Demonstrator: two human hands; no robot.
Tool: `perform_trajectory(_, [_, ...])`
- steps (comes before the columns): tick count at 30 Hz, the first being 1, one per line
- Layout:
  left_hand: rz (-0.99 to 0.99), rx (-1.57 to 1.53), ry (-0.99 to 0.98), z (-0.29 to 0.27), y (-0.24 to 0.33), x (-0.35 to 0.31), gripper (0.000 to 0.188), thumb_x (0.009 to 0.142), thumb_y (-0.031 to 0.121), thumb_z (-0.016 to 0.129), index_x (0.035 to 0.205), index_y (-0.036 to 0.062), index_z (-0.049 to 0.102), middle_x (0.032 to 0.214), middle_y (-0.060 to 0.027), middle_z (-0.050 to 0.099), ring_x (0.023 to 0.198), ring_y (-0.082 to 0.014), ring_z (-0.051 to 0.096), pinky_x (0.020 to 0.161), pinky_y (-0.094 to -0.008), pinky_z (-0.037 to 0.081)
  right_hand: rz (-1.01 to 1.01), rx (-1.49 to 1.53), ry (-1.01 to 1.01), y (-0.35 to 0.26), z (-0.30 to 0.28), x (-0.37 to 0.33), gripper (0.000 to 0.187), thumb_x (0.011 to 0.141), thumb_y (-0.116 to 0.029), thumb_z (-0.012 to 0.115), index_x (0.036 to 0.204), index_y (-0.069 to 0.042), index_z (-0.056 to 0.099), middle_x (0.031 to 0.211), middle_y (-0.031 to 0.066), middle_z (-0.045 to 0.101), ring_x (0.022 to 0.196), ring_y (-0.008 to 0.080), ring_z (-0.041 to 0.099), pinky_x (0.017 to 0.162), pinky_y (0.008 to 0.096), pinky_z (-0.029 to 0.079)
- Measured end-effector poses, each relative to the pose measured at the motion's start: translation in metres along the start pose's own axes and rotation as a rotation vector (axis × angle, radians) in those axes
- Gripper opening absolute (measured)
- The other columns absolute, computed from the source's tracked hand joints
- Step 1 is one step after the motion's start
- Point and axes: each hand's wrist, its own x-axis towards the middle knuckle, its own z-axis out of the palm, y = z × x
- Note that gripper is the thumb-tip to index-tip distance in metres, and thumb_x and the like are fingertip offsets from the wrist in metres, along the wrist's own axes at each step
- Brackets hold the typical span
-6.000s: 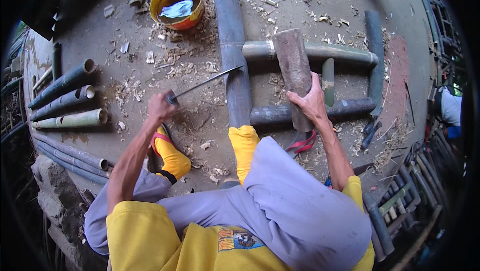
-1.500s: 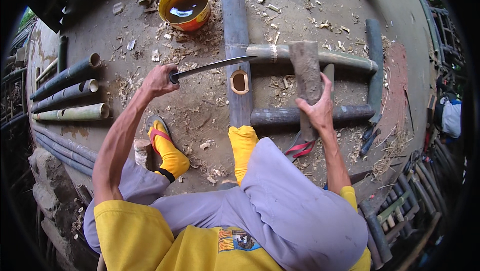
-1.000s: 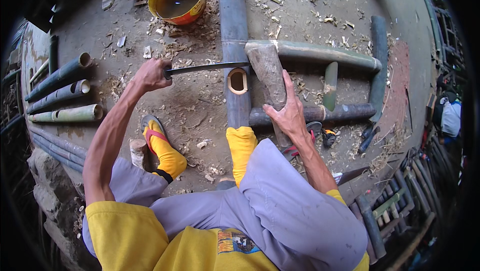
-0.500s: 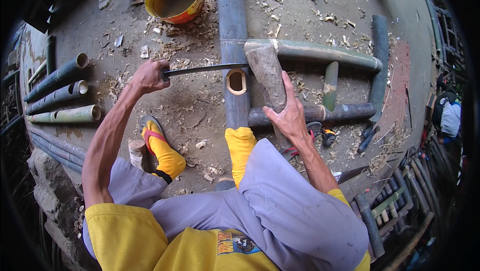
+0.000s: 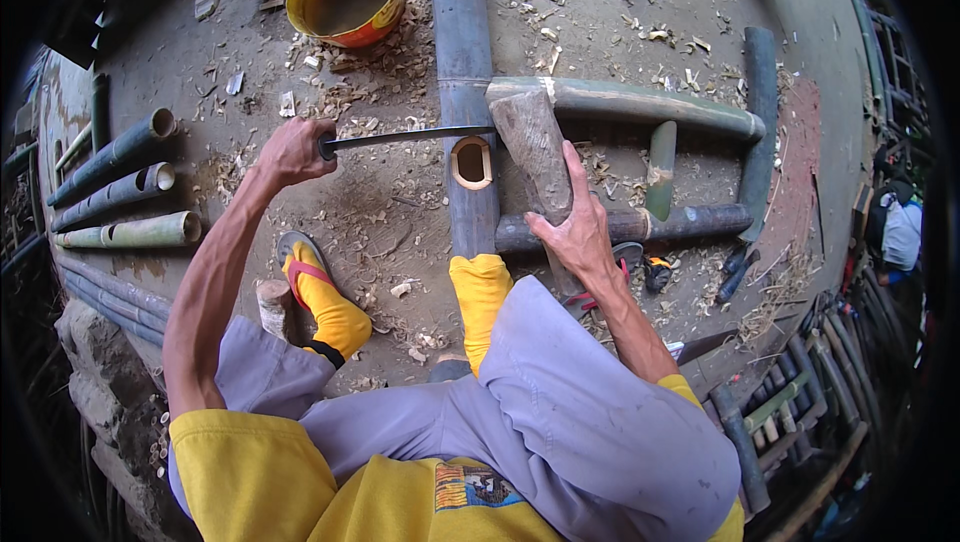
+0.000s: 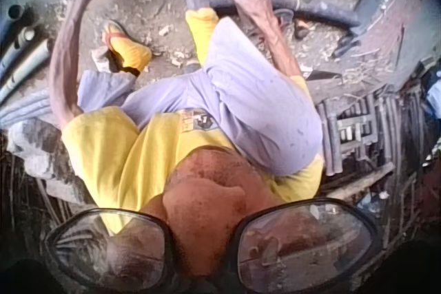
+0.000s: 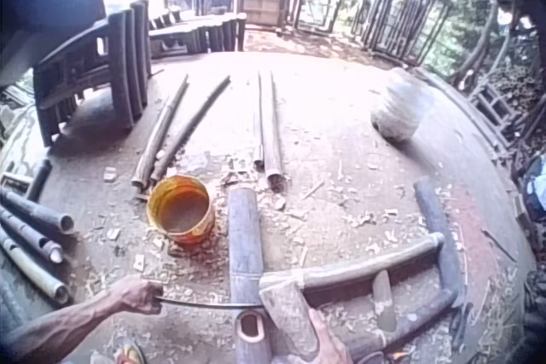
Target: The person measures a bamboo pole with a tape measure, fits it into a frame, and uses a machete with a mallet to carve a hole in a pole before filing the surface.
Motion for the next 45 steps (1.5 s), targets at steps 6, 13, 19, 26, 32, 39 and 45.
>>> perform_trajectory(6, [0.009,0.022,0.007,0.002,-0.002,0.0,0.024,0.063,0.024,0.063,0.078,0.0046,0.059,0.066,-0.0147,0.062,0.063,-0.0323,0.061,0.063,-0.0407,0.05,-0.077,0.04,0.043,0.005,0.003,0.0,0.095,0.067,-0.013,0.071,0.145,-0.021,0.016,0.113,0.032,0.052,0.097,0.0465,0.056,0.085,0.0478,0.046])
perform_trajectory(13, [0.011,0.031,0.009,0.003,-0.002,-0.001,0.023,0.064,0.023,0.063,0.079,0.0058,0.059,0.066,-0.0139,0.062,0.061,-0.0319,0.061,0.063,-0.0413,0.049,-0.025,-0.012,0.011,0.003,0.0,-0.001,0.092,0.068,-0.008,0.07,0.144,-0.016,0.017,0.12,0.0245,0.054,0.108,0.0367,0.056,0.092,0.0409,0.046])
perform_trajectory(19, [-0.029,0.111,0.019,0.006,0.003,-0.003,0.017,0.064,0.018,0.059,0.077,0.0055,0.057,0.064,-0.0149,0.06,0.06,-0.0338,0.06,0.062,-0.0436,0.049,-0.243,0.006,0.042,-0.019,-0.018,0.005,0.094,0.066,-0.012,0.073,0.144,-0.019,0.02,0.12,0.0293,0.05,0.104,0.0444,0.054,0.087,0.0449,0.046])
perform_trajectory(26, [-0.038,0.128,-0.014,0.003,0.006,0.004,0.018,0.062,0.015,0.06,0.076,0.0035,0.057,0.065,-0.0161,0.06,0.063,-0.0357,0.059,0.063,-0.0438,0.047,-0.202,-0.243,-0.154,-0.047,-0.024,0.035,0.095,0.066,-0.014,0.072,0.144,-0.021,0.02,0.118,0.0249,0.053,0.105,0.0387,0.056,0.09,0.0416,0.047])
perform_trajectory(32, [-0.031,0.088,-0.054,0.004,0.001,-0.002,0.019,0.061,0.015,0.06,0.075,0.0021,0.056,0.064,-0.0168,0.059,0.061,-0.0357,0.059,0.062,-0.043,0.047,-0.449,-0.027,-0.07,-0.085,-0.044,0.046,0.095,0.067,-0.019,0.074,0.145,-0.021,0.019,0.12,0.022,0.054,0.106,0.0345,0.058,0.094,0.0387,0.046])
perform_trajectory(39, [0.045,0.089,-0.039,0.0,0.005,0.01,0.013,0.062,0.013,0.057,0.07,0.0025,0.058,0.061,-0.0163,0.059,0.057,-0.0335,0.059,0.058,-0.0442,0.048,-0.205,-0.17,-0.361,-0.042,-0.029,0.064,0.091,0.071,-0.023,0.072,0.145,-0.019,0.019,0.122,0.024,0.053,0.111,0.0328,0.055,0.096,0.0394,0.043])
perform_trajectory(45, [0.001,0.036,-0.096,0.0,-0.003,0.002,0.017,0.06,0.013,0.059,0.072,0.0016,0.058,0.059,-0.0159,0.057,0.055,-0.0328,0.056,0.057,-0.0423,0.045,-0.484,0.054,-0.103,-0.104,-0.049,0.066,0.087,0.073,-0.024,0.07,0.143,-0.013,0.02,0.107,0.0255,0.059,0.097,0.0316,0.063,0.084,0.0366,0.05])
